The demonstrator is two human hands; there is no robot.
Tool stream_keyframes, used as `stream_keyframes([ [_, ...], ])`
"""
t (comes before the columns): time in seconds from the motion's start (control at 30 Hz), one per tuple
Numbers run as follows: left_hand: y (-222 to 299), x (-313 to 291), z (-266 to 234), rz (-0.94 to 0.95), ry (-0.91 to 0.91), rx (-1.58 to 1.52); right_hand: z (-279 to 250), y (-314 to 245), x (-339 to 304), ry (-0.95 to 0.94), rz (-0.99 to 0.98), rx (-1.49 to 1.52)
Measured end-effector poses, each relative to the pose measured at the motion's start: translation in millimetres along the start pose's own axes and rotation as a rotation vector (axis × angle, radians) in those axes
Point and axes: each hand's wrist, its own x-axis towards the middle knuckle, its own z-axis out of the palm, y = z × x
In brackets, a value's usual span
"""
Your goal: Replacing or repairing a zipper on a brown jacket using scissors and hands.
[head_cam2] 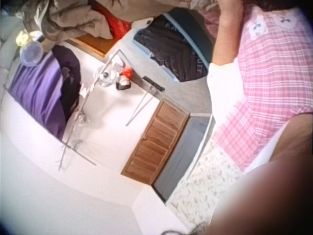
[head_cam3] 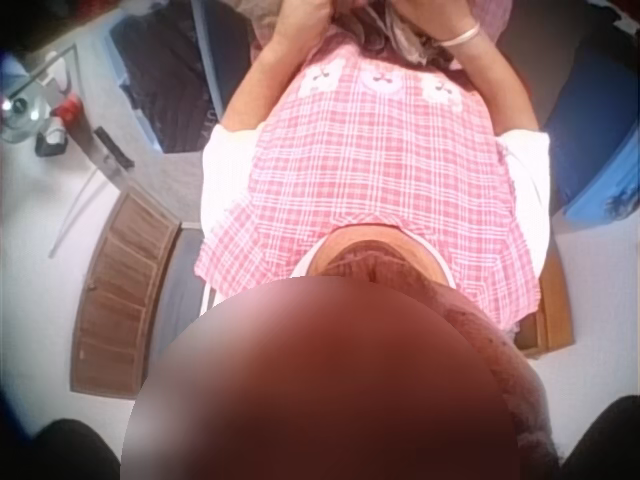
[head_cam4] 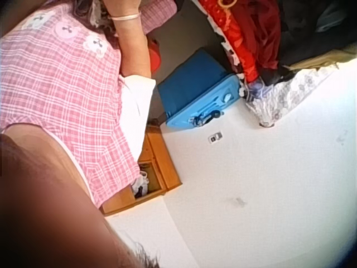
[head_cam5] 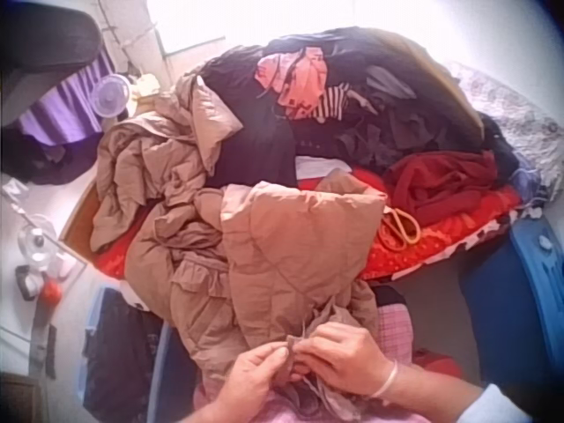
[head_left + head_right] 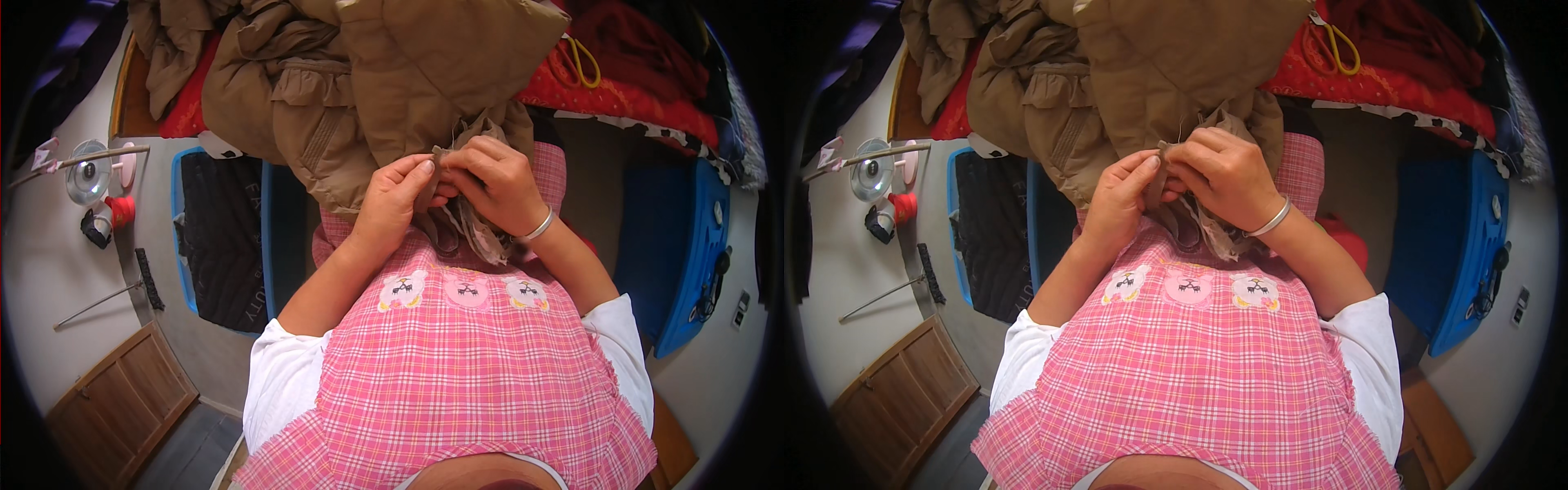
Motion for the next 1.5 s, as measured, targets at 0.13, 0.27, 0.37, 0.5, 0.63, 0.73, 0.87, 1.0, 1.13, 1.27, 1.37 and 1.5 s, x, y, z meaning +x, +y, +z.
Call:
stream_keyframes([
  [0.13, 4.4, 0.2, -6.2, 0.018, 0.052, 0.040, -3.3, 0.0, -2.8, -0.141, 0.084, 0.161],
  [0.27, 19.3, 5.4, -28.2, 0.129, 0.191, -0.055, -20.4, 3.7, -10.1, -0.356, 0.138, 0.231],
  [0.37, 30.2, 4.2, -41.8, 0.174, 0.262, -0.089, -24.5, 12.8, -20.8, -0.426, 0.160, 0.033],
  [0.5, 40.8, -6.7, -53.4, 0.243, 0.332, -0.085, -26.4, 18.7, -25.2, -0.425, 0.185, -0.131],
  [0.63, 39.6, -21.0, -63.9, 0.101, 0.279, 0.262, -30.2, 25.5, -25.9, -0.363, 0.274, -0.043],
  [0.73, 24.8, -25.4, -68.8, 0.064, 0.200, 0.504, -34.7, 31.2, -30.6, -0.391, 0.346, -0.033],
  [0.87, 13.1, -29.3, -71.5, -0.051, 0.097, 1.013, -36.2, 31.9, -28.7, -0.377, 0.411, -0.028],
  [1.0, 6.2, -28.9, -53.4, 0.059, -0.051, 1.352, -39.3, 28.9, -23.5, -0.414, 0.590, 0.044],
  [1.13, -4.3, -22.1, -38.4, 0.320, 0.057, 1.370, -35.8, 40.4, -28.1, -0.301, 0.422, 0.048],
  [1.27, -16.7, -13.8, -17.6, 0.542, -0.151, 1.599, -37.1, 32.6, -23.3, -0.295, 0.410, 0.095],
  [1.37, -40.3, -5.1, -9.6, 0.501, -0.265, 1.595, -34.1, 28.1, -21.6, -0.297, 0.388, 0.113],
  [1.5, -52.7, 1.0, -9.3, 0.377, -0.276, 1.266, -37.2, 18.3, -21.0, -0.266, 0.302, 0.080],
])
